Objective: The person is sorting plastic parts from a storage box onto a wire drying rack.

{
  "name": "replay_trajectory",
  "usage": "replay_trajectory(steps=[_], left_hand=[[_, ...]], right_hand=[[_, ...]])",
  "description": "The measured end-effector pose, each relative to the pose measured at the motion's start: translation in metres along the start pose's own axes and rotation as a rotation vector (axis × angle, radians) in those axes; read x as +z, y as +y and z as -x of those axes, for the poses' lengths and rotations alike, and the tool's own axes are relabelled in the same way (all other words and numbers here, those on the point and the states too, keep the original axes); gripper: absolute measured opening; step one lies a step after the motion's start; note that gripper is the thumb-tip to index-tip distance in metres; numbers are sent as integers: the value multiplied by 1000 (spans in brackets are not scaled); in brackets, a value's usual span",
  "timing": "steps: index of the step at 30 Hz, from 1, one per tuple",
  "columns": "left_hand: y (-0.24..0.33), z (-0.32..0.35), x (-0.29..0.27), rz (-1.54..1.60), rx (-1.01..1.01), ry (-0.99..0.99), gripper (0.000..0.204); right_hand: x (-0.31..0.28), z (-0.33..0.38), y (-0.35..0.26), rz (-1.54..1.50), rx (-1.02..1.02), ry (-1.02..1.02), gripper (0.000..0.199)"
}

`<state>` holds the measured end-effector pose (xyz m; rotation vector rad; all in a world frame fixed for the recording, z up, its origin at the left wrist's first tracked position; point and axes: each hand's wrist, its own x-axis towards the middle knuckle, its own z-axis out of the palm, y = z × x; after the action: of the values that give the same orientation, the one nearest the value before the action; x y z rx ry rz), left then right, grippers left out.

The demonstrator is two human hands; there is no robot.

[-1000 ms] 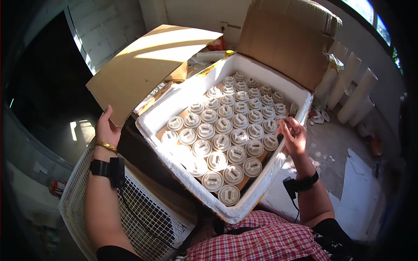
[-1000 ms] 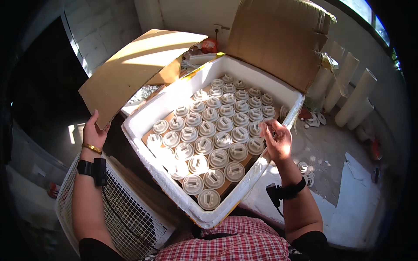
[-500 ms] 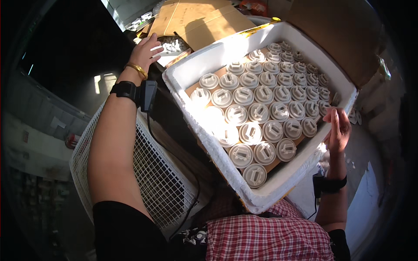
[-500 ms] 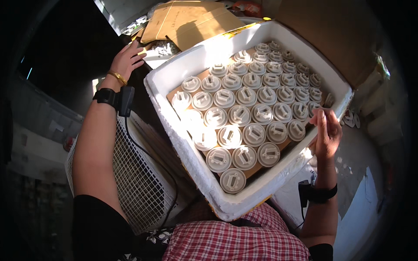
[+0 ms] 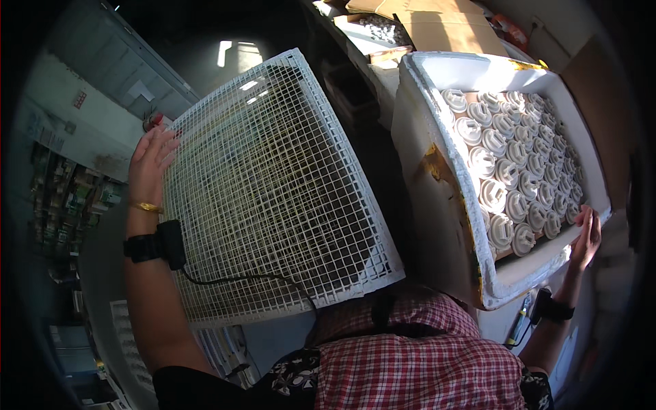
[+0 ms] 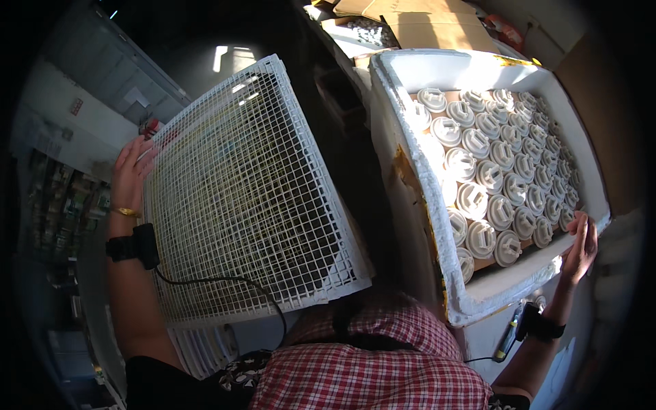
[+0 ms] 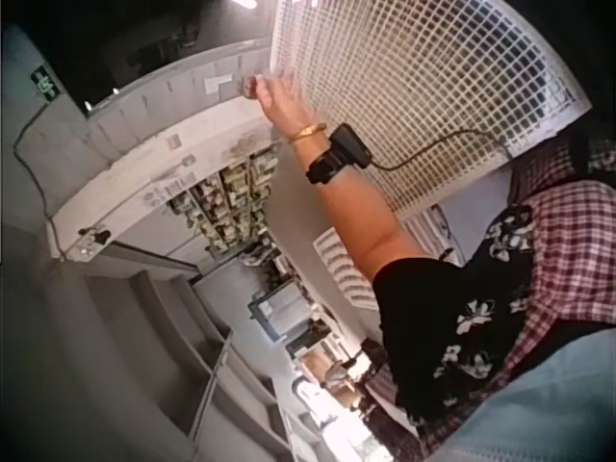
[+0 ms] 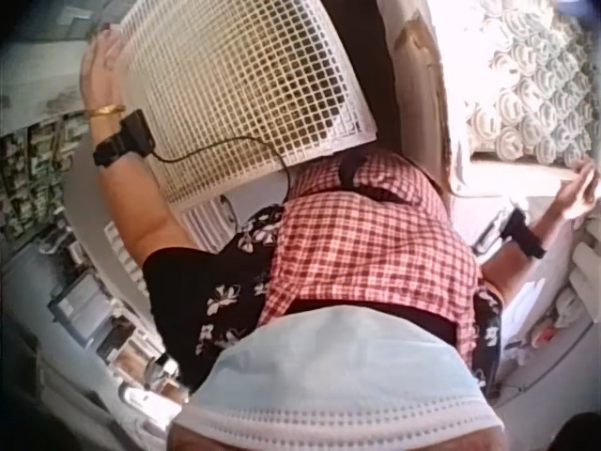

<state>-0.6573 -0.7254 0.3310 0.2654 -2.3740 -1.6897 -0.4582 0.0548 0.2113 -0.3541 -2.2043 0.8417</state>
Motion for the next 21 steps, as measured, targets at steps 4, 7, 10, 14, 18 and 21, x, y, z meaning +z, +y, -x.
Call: replay_trajectory(steps=[4,7,10,14,18,21], left_hand=[[-75,65,-137,-362,56,259,45],[-147,132,-195,-653,-37,354,43],[-194,192,-199,-720,-123,415,55],[-230,223,-195,-878,-279,382,70],[-232,222,-193,-980,-307,389,76],[-225,217,-185,-961,-371,338,80]], right_hand=[[-7,-8,37,-30,-31,-3,33],[-6,-11,44,56,-75,-19,35],[-7,-11,62,1,-6,-11,37],[3,-11,70,8,-125,-65,40],[-18,-9,2,-665,344,-132,44],[-17,53,-126,-836,144,-246,33]])
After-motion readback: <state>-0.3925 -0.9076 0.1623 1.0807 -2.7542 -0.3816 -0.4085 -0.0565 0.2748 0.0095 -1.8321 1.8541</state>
